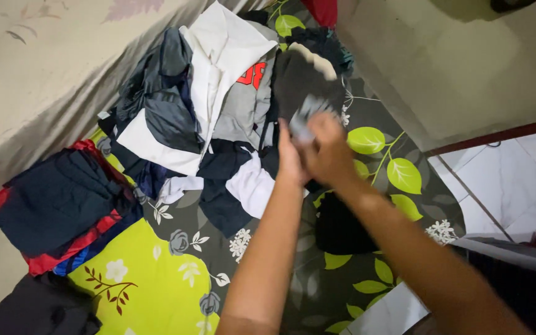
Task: Folding various items of laundry including shirts and pants on a bed.
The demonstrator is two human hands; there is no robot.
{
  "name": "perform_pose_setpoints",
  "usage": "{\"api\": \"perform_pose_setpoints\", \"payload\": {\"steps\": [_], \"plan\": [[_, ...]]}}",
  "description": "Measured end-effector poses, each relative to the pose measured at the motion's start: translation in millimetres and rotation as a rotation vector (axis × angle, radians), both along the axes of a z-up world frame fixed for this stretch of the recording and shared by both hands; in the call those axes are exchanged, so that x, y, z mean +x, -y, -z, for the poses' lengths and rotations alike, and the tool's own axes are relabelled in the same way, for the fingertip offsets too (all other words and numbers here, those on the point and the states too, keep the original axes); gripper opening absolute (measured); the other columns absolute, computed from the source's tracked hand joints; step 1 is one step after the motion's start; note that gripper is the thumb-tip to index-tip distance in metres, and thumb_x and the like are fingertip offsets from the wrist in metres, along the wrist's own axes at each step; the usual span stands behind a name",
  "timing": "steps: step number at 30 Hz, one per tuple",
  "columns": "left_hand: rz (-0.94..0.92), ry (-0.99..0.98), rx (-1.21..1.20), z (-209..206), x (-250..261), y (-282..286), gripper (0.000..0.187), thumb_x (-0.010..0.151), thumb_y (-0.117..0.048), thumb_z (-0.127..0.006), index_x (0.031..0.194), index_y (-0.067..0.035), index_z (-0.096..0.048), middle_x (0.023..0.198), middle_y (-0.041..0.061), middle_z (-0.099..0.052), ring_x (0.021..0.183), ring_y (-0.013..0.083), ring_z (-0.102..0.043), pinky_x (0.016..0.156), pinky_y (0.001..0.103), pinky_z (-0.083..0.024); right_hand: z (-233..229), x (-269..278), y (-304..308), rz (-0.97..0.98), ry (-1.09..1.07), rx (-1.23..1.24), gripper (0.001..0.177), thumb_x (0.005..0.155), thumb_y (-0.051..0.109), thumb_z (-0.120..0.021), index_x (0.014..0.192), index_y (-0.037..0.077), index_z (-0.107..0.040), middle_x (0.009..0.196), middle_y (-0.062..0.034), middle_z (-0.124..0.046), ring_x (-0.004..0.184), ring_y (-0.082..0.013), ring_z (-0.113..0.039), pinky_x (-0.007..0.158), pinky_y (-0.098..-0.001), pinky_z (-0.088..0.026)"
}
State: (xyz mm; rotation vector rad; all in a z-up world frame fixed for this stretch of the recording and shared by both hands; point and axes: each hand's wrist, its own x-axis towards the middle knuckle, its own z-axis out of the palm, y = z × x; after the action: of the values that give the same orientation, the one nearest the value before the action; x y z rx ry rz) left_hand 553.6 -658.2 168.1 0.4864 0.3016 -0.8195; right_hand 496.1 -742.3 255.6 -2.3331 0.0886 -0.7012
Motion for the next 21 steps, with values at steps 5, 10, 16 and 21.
{"api": "perform_pose_setpoints", "payload": {"steps": [5, 10, 16, 21], "plan": [[0.058, -0.092, -0.437, -10.4, -11.5, -39.7, 0.084, 0.095, -0.078, -0.045, 0.137, -0.008, -0.060, 0.127, 0.018, -0.068, 0.109, 0.0341, -0.067, 0.098, 0.050, -0.053, -27.4, -61.2, -53.2, -0.040, -0.090, -0.111, 0.034, 0.081, 0.010, -0.070, 0.113, 0.005, -0.061, 0.130, -0.0156, -0.059, 0.137, -0.0379, -0.052, 0.115, -0.0503, -0.041], [-0.028, -0.098, -0.372, 7.4, -77.3, -136.5, 0.084, 0.099, -0.076, -0.046, 0.142, -0.005, -0.060, 0.127, 0.018, -0.069, 0.107, 0.0322, -0.067, 0.097, 0.045, -0.056, -47.8, -116.4, -123.9, -0.204, -0.156, -0.163, 0.059, 0.082, 0.028, -0.075, 0.133, 0.004, -0.057, 0.138, -0.0180, -0.055, 0.136, -0.0420, -0.046, 0.110, -0.0573, -0.034], [-0.134, -0.315, -0.345, -51.8, -178.2, -286.3, 0.094, 0.087, -0.082, -0.046, 0.139, -0.005, -0.057, 0.128, 0.017, -0.066, 0.107, 0.0309, -0.067, 0.097, 0.041, -0.055, -69.3, -179.4, -230.2, -0.438, -0.211, -0.090, 0.062, 0.082, 0.029, -0.072, 0.138, 0.008, -0.057, 0.142, -0.0133, -0.055, 0.136, -0.0396, -0.047, 0.110, -0.0552, -0.035], [-0.186, -0.350, -0.406, -71.1, -227.5, -396.7, 0.101, 0.086, -0.085, -0.046, 0.143, -0.002, -0.052, 0.132, 0.017, -0.062, 0.113, 0.0293, -0.064, 0.102, 0.040, -0.052, -65.4, -202.0, -328.2, -0.559, -0.222, -0.131, 0.062, 0.073, 0.017, -0.068, 0.134, 0.011, -0.059, 0.143, -0.0069, -0.059, 0.136, -0.0350, -0.048, 0.109, -0.0525, -0.037]]}}
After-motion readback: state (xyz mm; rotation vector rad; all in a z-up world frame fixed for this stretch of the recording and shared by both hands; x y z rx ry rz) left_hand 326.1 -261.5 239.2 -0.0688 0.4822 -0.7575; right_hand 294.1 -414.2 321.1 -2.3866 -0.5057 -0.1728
